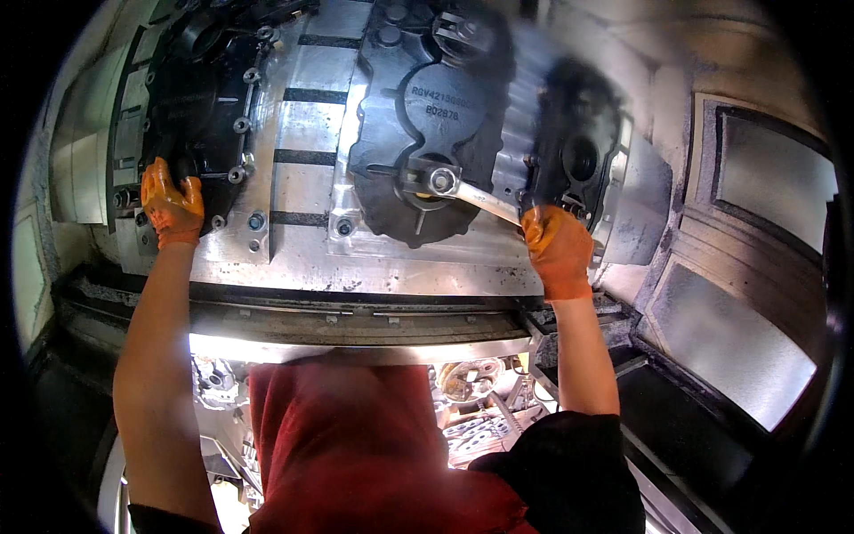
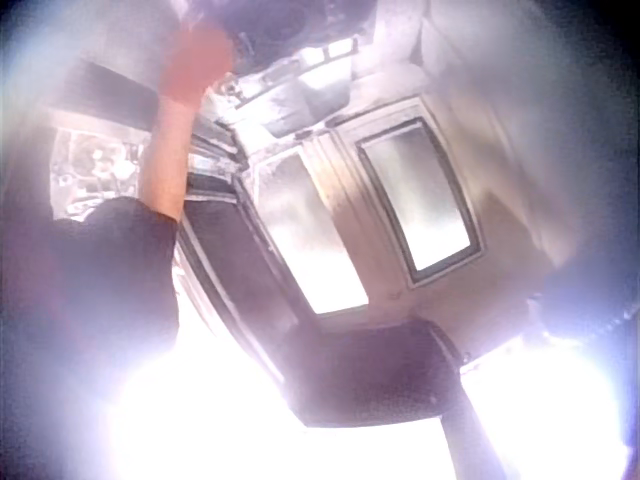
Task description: The person places a metal casing into a CNC machine bed and secures it using a wrench to tighten bolts on mounting fixtures.
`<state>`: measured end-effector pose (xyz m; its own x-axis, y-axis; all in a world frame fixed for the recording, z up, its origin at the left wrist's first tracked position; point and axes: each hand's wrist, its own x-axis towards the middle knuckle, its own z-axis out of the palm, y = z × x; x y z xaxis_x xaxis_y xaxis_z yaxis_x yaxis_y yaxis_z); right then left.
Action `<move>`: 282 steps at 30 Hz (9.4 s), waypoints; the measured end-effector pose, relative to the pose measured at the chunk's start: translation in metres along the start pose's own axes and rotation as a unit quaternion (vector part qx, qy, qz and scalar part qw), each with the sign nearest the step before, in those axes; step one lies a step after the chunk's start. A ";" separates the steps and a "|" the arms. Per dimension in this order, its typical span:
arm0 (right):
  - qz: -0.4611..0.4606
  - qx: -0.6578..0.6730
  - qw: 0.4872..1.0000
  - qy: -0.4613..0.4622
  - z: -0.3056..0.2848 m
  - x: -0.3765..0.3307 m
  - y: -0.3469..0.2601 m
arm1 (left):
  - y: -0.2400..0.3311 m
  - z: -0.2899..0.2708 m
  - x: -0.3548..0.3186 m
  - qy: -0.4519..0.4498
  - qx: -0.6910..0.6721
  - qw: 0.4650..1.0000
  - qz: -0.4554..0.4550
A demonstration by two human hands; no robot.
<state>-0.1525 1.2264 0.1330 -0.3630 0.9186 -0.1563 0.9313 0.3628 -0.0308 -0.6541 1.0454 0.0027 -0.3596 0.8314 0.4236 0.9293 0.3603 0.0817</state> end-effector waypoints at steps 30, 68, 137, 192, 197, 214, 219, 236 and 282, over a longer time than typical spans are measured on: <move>0.000 0.163 0.981 0.107 0.008 0.020 0.060 | 0.015 -0.027 0.015 -0.066 -0.127 0.985 -0.096; 0.160 0.573 0.802 -0.054 0.066 0.146 -0.341 | 0.007 -0.026 0.024 -0.068 -0.159 0.981 -0.086; -0.228 0.187 0.931 0.213 0.109 0.090 -0.438 | -0.219 -0.085 -0.008 0.377 -0.652 0.314 -0.578; -0.172 -0.923 0.237 0.248 0.116 0.032 -0.427 | -0.116 -0.146 -0.073 0.401 -0.771 0.342 -0.357; -0.267 -0.904 -0.239 0.231 0.018 -0.032 -0.445 | -0.002 -0.108 -0.093 -0.013 -0.453 0.768 -0.453; -0.104 -0.390 -0.864 0.301 -0.038 0.216 -0.256 | -0.028 -0.027 0.015 -0.047 -0.114 0.991 0.050; 0.051 -0.408 -0.856 0.313 0.028 0.241 -0.199 | -0.026 -0.014 0.012 -0.038 -0.153 0.985 0.071; -0.163 -0.746 -0.421 0.490 0.038 0.165 -0.242 | -0.032 -0.014 0.017 -0.040 -0.111 0.987 0.105; 0.036 -0.034 -0.995 0.088 0.021 0.001 -0.022 | -0.037 0.017 -0.007 -0.047 -0.047 0.996 0.060</move>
<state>-0.1725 1.2160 0.1133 -0.4236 0.8470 -0.3211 0.9051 0.4096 -0.1137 -0.6877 1.0329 -0.0188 -0.2486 0.9035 0.3490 0.9680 0.2192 0.1220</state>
